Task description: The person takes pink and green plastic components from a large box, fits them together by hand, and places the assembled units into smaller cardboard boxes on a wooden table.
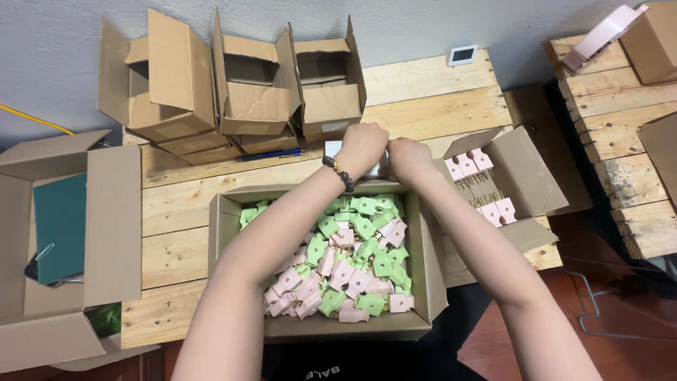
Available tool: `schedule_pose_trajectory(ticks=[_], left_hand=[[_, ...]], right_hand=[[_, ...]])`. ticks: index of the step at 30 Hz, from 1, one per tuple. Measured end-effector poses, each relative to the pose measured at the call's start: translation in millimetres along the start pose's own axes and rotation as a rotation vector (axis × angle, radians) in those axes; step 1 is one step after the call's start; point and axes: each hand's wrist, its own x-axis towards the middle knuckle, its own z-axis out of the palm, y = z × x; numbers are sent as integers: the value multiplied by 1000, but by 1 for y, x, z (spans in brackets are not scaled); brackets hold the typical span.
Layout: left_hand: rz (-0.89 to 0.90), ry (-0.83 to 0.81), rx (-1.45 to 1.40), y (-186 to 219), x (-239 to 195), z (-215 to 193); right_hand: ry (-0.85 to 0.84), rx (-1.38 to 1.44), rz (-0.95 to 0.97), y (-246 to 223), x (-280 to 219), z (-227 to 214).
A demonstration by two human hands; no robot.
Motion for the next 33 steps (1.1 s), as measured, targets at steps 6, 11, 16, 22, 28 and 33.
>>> schedule_pose_trajectory(ticks=[6, 11, 16, 22, 28, 33], left_hand=[[7, 49, -43, -10, -9, 8], [-2, 61, -8, -3, -10, 13], [-18, 37, 41, -1, -1, 15], [-46, -136, -409, -10, -40, -106], [-195, -97, -626, -42, -46, -119], [-153, -179, -474, -41, -56, -108]], right_hand=[[8, -59, 0, 1, 11, 8], [25, -46, 13, 3, 13, 11], [21, -23, 29, 8, 29, 22], [15, -10, 33, -12, 3, -11], [-8, -19, 16, -21, -14, -26], [-19, 12, 0, -18, -15, -26]])
